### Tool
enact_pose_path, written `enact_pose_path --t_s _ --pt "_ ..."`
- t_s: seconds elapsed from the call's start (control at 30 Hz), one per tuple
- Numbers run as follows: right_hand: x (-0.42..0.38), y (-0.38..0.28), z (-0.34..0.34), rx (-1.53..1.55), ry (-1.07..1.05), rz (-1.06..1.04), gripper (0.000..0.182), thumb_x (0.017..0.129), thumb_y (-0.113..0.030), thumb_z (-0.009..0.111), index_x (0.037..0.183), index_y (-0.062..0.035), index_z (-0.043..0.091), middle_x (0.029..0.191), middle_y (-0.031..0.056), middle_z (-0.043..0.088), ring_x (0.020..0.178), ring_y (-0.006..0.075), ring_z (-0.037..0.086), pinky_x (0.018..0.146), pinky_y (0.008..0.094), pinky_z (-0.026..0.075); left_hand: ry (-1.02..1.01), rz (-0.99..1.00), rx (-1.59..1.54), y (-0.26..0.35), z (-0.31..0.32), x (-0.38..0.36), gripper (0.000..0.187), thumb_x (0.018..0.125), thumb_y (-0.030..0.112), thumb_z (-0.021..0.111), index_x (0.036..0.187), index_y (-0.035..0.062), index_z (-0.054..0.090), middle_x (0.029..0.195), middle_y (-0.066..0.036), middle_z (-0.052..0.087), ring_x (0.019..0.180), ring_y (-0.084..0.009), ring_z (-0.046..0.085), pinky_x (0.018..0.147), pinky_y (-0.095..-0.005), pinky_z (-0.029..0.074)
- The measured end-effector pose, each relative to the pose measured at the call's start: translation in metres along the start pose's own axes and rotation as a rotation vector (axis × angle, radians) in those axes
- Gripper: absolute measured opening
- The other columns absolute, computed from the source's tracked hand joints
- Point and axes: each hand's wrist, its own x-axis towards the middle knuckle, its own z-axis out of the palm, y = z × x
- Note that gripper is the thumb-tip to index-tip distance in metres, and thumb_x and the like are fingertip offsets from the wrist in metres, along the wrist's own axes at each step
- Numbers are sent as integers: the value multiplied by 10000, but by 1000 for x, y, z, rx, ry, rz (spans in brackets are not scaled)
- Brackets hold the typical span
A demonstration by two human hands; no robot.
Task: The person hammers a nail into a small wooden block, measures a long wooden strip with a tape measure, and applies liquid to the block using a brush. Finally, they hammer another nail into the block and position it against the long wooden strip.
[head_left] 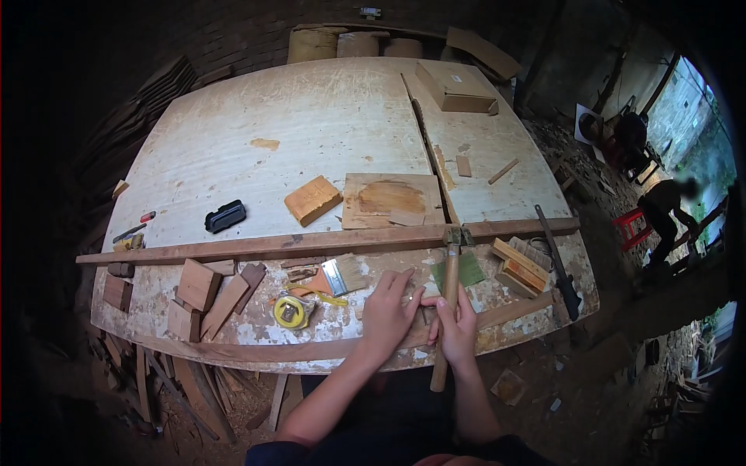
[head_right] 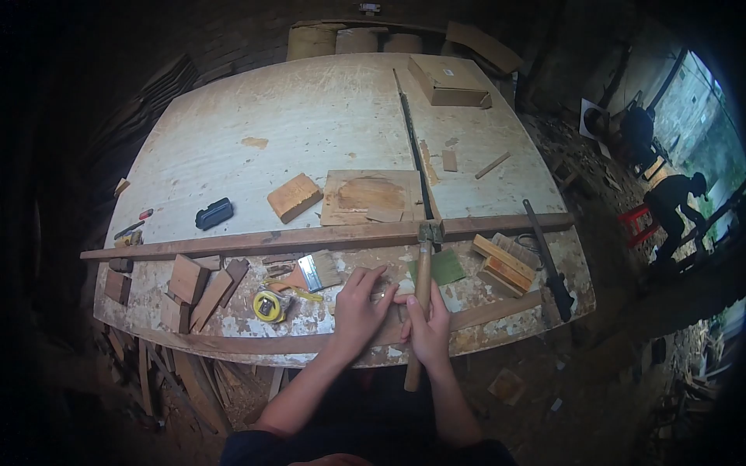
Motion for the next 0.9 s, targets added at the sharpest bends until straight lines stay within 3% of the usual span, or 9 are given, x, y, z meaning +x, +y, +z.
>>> enact_pose_path --t_s 0.33,0.57,0.9 --pt "1 3 5 -18 33 9 517 1105 -106 539 1577 19 367 1044 128 745 486 47 557 420 201 466 -19 -15 0 -3 -2 4 301 916 30 750 1216 31 718 993 -162 684 853 -363 730 717 -444 587" --pt "1 2 10 -41 39 -5 505 1098 -82 532 1570 23 388 1043 124 746 497 40 553 429 196 463 4 2 0 -8 -4 3 363 861 58 822 1203 3 715 960 -166 681 842 -354 713 730 -420 582" --pt "1 2 13 -33 39 8 490 1100 -81 532 1558 25 394 1045 127 747 491 44 549 424 203 466 -57 57 -125 -15 -14 -1 420 808 -23 753 1224 -4 702 914 -185 663 840 -352 704 743 -431 572"
